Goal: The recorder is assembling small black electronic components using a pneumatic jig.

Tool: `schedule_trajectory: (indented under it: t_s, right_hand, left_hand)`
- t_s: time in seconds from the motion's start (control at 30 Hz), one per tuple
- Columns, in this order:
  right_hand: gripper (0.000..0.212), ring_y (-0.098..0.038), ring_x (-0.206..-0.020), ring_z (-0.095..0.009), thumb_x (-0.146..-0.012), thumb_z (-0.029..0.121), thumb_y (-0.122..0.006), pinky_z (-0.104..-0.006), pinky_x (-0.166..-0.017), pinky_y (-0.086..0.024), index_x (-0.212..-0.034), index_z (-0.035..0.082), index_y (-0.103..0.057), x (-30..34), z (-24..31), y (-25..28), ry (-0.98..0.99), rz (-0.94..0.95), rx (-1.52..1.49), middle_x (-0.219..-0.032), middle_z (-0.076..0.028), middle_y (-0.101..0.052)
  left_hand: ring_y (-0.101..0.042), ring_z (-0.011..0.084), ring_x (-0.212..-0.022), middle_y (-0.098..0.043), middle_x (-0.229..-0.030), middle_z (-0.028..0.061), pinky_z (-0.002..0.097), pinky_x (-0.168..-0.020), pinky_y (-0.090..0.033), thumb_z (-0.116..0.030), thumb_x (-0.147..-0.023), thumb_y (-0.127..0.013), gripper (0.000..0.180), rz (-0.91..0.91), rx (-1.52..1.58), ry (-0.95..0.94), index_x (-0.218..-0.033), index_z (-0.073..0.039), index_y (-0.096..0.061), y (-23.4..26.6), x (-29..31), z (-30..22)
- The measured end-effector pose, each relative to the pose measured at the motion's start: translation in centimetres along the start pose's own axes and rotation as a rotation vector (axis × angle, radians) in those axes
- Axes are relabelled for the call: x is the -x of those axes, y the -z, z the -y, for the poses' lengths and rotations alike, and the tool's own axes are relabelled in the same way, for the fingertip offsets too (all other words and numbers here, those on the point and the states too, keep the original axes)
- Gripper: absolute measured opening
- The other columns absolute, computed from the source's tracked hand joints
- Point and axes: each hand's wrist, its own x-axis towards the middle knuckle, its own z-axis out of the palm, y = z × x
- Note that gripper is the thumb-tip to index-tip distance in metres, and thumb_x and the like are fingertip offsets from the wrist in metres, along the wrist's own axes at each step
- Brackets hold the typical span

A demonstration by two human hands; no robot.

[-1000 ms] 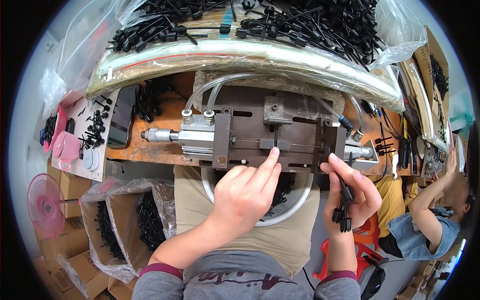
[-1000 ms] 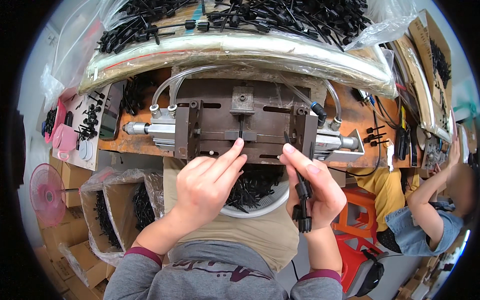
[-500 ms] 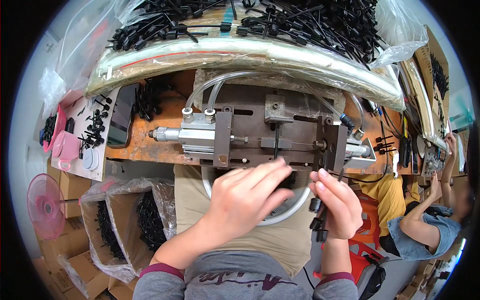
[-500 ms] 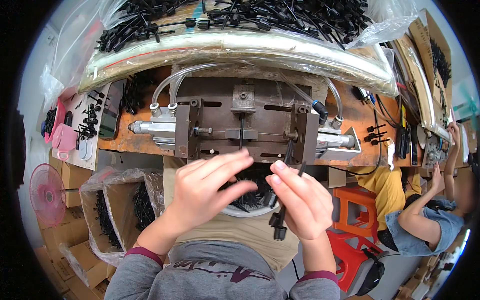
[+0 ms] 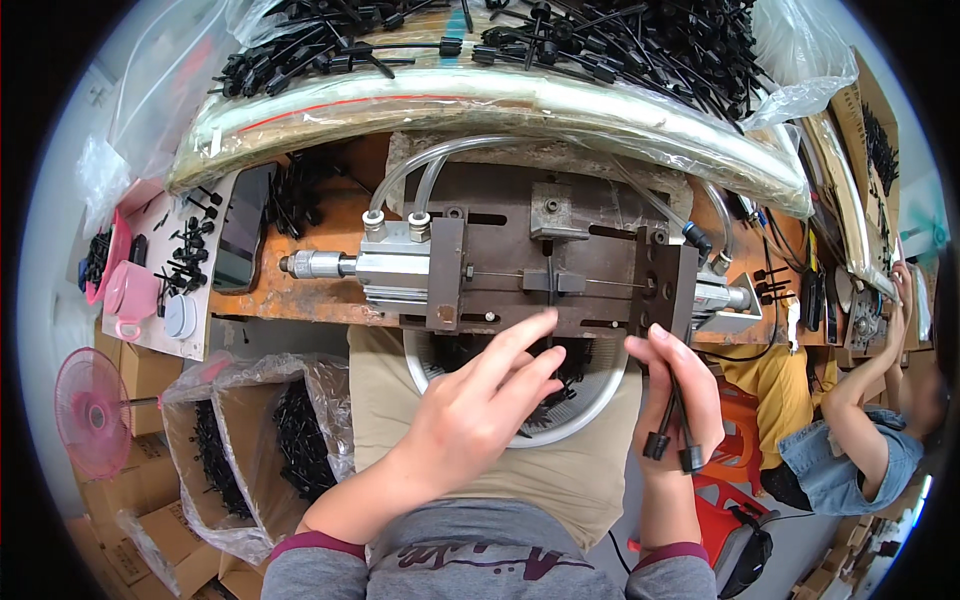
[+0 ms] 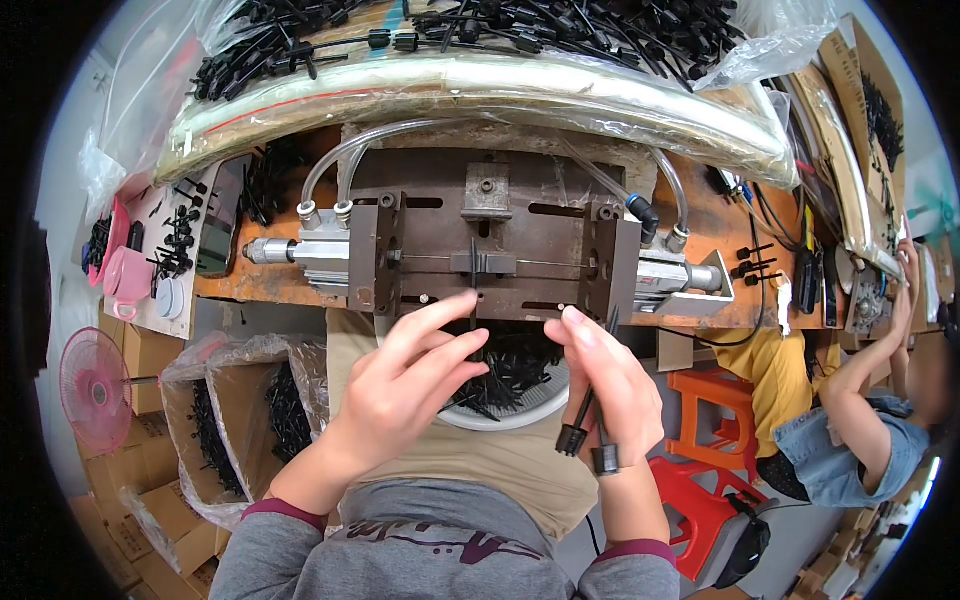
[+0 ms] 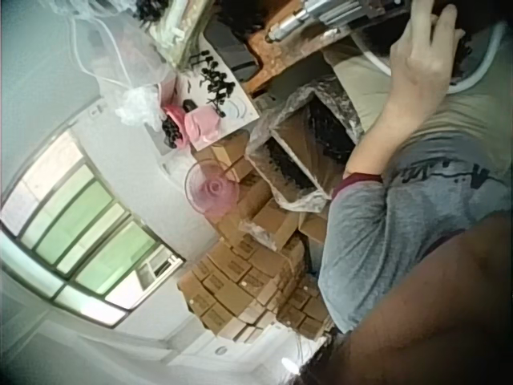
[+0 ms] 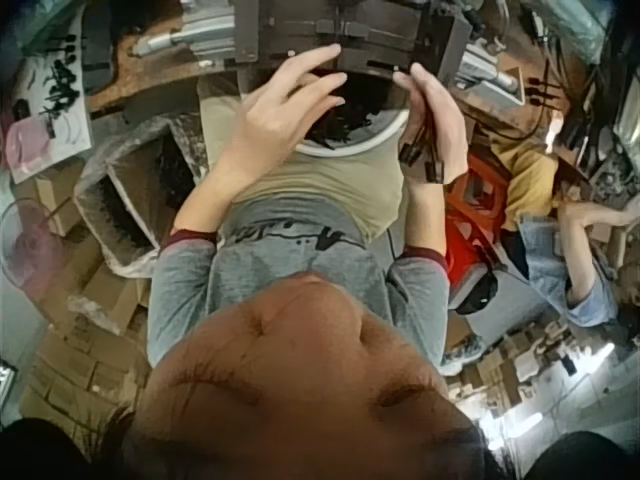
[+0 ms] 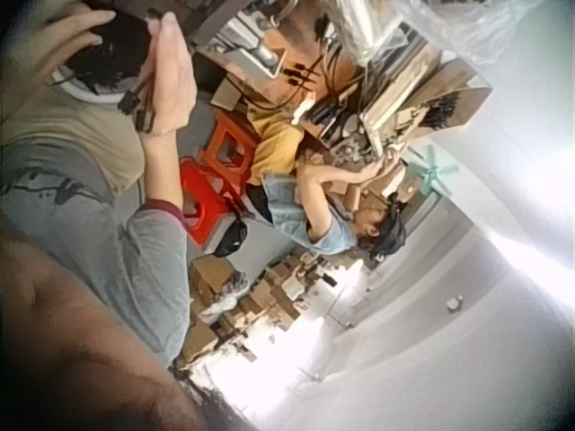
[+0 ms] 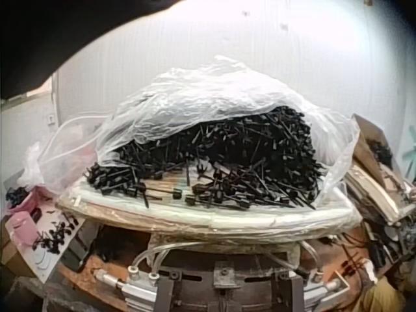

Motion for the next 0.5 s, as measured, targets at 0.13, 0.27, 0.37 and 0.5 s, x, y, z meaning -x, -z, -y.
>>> schedule_trajectory:
  t_s: [0.13,0.27,0.37,0.5]
  right_hand:
    - [0.028,-0.070,-0.071,-0.027,-0.097,0.015,-0.059,-0.0311,-0.060,-0.056,-0.119,0.001,-0.048,1.3,-0.9,-0.4,0.042,-0.065,-0.141,-0.098,-0.022,-0.070]
    - [0.023,-0.062,-0.061,-0.024,-0.090,0.008,-0.068,-0.0304,-0.053,-0.050,-0.109,0.001,-0.057,0.8,-0.3,0.8,0.056,0.092,-0.034,-0.095,-0.021,-0.070]
    - [0.020,-0.063,-0.063,-0.025,-0.089,0.000,-0.067,-0.0307,-0.053,-0.050,-0.107,-0.001,-0.059,0.1,0.1,0.3,0.093,0.050,0.124,-0.096,-0.020,-0.070]
    - [0.028,-0.069,-0.072,-0.028,-0.079,-0.012,-0.068,-0.0324,-0.061,-0.056,-0.105,-0.004,-0.062,1.2,-0.3,-0.3,-0.049,-0.069,-0.012,-0.098,-0.022,-0.069]
  left_hand:
    - [-0.065,0.0161,-0.067,-0.064,-0.127,0.0123,0.0251,-0.059,-0.051,-0.014,-0.074,-0.076,0.026,0.092,-0.385,-0.131,-0.096,-0.002,-0.069,-0.8,-0.5,0.7]
    - [-0.061,0.0156,-0.061,-0.065,-0.125,0.0118,0.0254,-0.058,-0.050,-0.013,-0.074,-0.076,0.025,0.137,-0.428,-0.134,-0.095,-0.002,-0.070,-0.3,-1.6,0.5]
    - [-0.060,0.0161,-0.059,-0.065,-0.125,0.0115,0.0259,-0.058,-0.050,-0.013,-0.073,-0.077,0.024,0.157,-0.422,-0.127,-0.094,-0.002,-0.071,0.0,-1.9,0.5]
    - [-0.061,0.0169,-0.059,-0.065,-0.124,0.0111,0.0265,-0.058,-0.050,-0.013,-0.073,-0.077,0.024,0.134,-0.388,-0.111,-0.094,-0.002,-0.071,-0.3,-1.8,0.5]
